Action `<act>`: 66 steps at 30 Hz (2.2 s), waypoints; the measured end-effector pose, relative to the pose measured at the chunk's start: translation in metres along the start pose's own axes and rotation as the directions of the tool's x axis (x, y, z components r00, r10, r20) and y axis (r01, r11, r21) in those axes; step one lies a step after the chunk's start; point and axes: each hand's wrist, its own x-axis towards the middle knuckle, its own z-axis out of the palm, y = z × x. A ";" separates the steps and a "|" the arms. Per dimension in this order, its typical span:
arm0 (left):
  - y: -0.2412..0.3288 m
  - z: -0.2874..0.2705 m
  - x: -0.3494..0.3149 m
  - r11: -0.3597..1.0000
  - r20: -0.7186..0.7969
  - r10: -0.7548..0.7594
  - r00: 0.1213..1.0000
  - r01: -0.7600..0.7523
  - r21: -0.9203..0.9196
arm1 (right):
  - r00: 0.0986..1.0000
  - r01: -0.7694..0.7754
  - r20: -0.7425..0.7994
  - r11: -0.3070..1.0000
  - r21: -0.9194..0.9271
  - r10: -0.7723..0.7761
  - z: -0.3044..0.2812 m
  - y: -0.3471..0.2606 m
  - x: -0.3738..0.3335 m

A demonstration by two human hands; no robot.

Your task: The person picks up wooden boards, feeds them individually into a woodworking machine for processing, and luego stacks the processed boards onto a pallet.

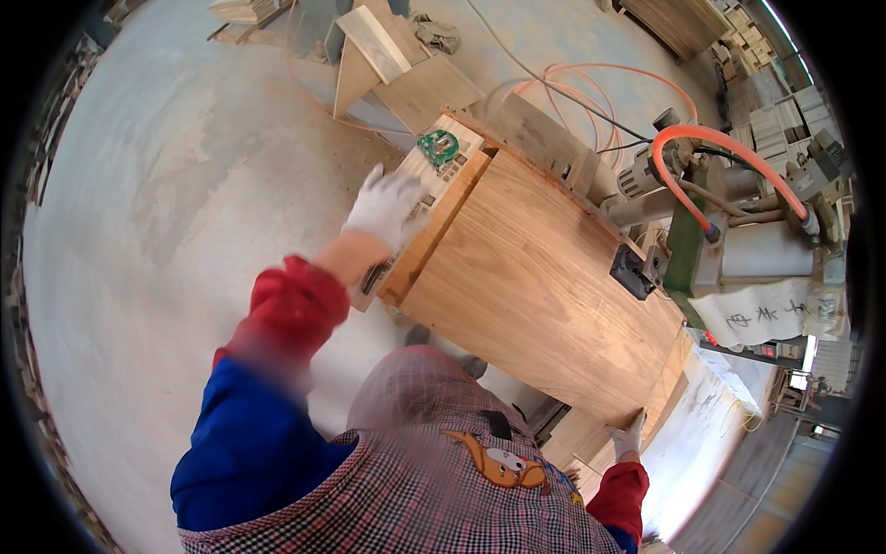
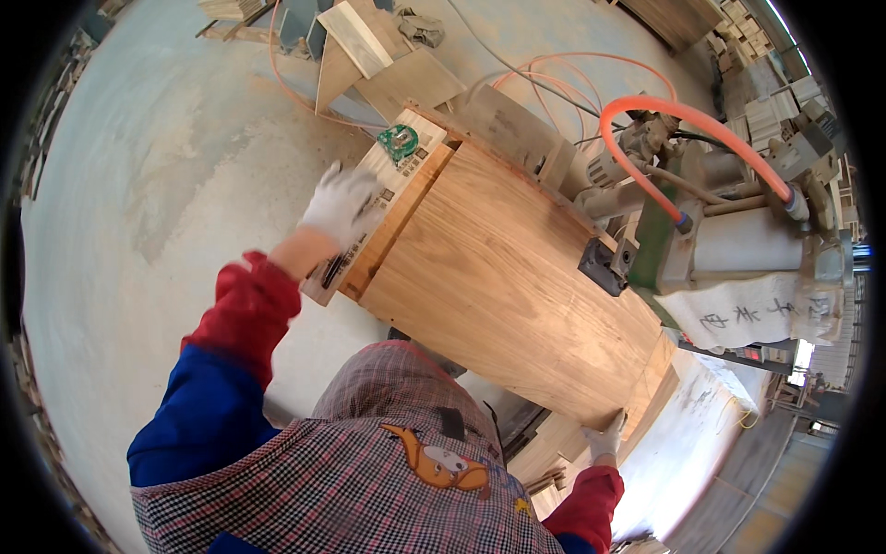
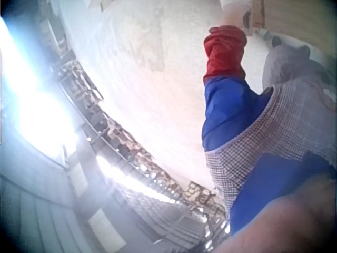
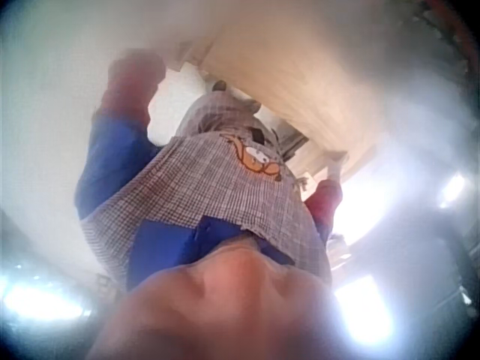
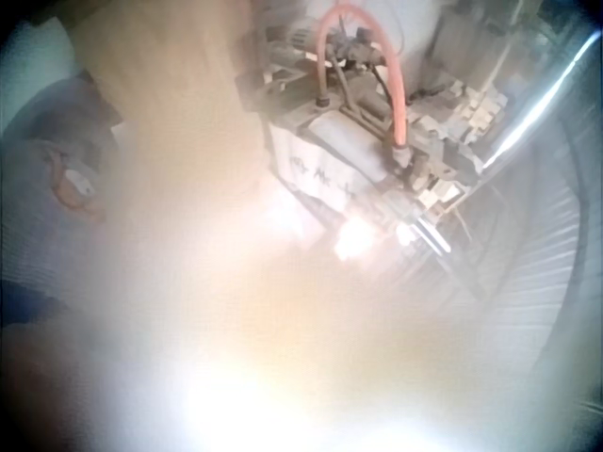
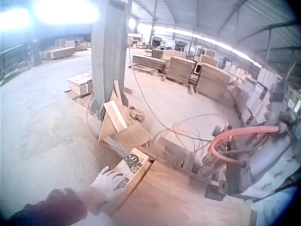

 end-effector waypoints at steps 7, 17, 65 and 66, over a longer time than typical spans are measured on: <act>0.061 -0.021 -0.088 0.974 0.270 0.165 0.949 -0.201 0.108 | 0.997 -0.045 0.076 0.976 0.214 0.029 -0.001 0.007 0.004; 0.073 0.029 -0.089 0.925 0.230 0.157 0.960 -0.225 0.307 | 0.999 0.026 -0.024 0.997 0.071 -0.024 -0.003 0.019 0.004; 0.088 0.009 -0.071 0.878 0.443 0.105 0.890 -0.292 0.379 | 0.995 -0.083 -0.078 0.974 -0.213 0.067 -0.028 -0.070 -0.033; 0.089 0.010 -0.071 0.879 0.448 0.111 0.887 -0.298 0.373 | 0.994 -0.092 -0.077 0.971 -0.220 0.077 -0.029 -0.070 -0.034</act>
